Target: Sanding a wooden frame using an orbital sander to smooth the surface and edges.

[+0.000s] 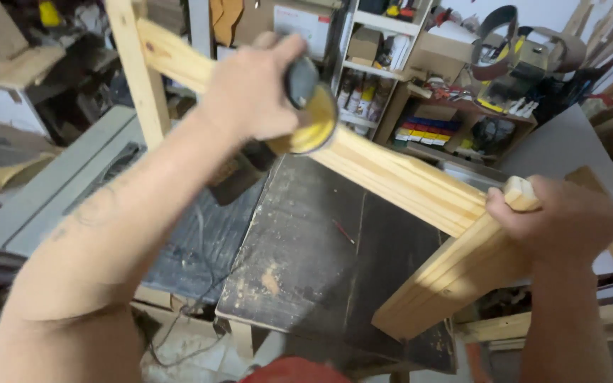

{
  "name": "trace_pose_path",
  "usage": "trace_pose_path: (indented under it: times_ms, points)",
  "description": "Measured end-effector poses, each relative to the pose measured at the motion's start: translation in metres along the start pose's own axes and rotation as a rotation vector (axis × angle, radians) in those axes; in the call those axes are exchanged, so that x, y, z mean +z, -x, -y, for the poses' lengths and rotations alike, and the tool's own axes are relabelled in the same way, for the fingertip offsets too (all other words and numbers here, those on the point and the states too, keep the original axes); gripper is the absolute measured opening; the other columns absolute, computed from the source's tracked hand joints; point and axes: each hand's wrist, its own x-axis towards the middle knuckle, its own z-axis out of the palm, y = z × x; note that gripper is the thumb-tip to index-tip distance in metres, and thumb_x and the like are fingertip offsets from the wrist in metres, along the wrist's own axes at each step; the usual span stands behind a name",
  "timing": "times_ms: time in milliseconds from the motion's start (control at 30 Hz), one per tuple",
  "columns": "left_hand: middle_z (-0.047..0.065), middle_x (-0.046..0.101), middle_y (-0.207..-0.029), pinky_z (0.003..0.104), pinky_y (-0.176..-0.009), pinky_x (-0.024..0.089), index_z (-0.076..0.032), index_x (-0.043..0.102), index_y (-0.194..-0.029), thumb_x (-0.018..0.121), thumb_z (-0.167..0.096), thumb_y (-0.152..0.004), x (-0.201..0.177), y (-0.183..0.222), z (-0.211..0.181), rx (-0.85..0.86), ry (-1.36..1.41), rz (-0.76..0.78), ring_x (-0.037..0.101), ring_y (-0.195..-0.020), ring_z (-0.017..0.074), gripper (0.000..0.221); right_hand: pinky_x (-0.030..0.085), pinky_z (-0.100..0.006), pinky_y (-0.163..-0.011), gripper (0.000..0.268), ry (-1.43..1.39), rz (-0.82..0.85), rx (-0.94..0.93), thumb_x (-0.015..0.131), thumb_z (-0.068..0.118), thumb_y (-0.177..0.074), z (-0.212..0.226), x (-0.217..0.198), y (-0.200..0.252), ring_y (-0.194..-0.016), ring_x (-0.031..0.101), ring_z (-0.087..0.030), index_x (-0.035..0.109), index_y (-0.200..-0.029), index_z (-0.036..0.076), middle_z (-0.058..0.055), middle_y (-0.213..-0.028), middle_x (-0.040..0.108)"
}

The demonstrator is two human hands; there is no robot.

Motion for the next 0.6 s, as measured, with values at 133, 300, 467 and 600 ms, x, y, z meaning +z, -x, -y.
trace_pose_path:
  times_ms: [133, 300, 467, 600]
  points:
    - [0.007, 0.074, -0.099, 0.042, -0.068, 0.066, -0.017, 0.058, -0.125, 0.077, -0.046, -0.083, -0.033, -0.037, -0.008, -0.164, -0.033, 0.252, 0.072, -0.089, 0.0297, 0.055, 0.026, -0.035, -0.059, 0.066, -0.311, -0.208, -0.107, 0.099, 0.031, -0.096, 0.020, -0.012, -0.024, -0.062, 0.036, -0.019, 0.042, -0.066, 0.018, -0.001, -0.064, 0.039]
    - [0.010, 0.068, -0.124, 0.051, -0.091, 0.061, -0.022, 0.055, -0.140, 0.074, -0.040, -0.079, -0.053, -0.067, -0.070, -0.243, -0.106, 0.510, 0.065, -0.111, 0.0330, 0.066, 0.028, -0.028, -0.055, 0.050, -0.189, -0.253, -0.148, 0.099, 0.037, -0.098, 0.020, 0.002, -0.025, -0.059, 0.046, -0.014, 0.061, -0.070, 0.021, 0.005, -0.063, 0.050]
    - [0.011, 0.064, -0.138, 0.048, -0.090, 0.059, -0.029, 0.052, -0.153, 0.077, -0.040, -0.062, -0.015, -0.112, -0.111, -0.149, -0.093, 0.499, 0.065, -0.121, 0.0328, 0.096, 0.029, -0.029, -0.055, 0.046, -0.138, -0.260, -0.135, 0.094, 0.038, -0.094, 0.018, 0.008, -0.023, -0.062, 0.048, -0.016, 0.058, -0.070, 0.022, 0.004, -0.066, 0.050]
    - [0.018, 0.051, -0.156, 0.046, -0.104, 0.055, -0.032, 0.035, -0.167, 0.081, -0.047, -0.064, -0.010, -0.126, -0.112, -0.189, -0.124, 0.578, 0.059, -0.134, 0.0334, 0.114, 0.032, -0.028, -0.054, 0.038, -0.060, -0.292, -0.144, 0.090, 0.040, -0.087, 0.019, 0.008, -0.025, -0.060, 0.052, -0.014, 0.059, -0.070, 0.025, 0.007, -0.065, 0.052]
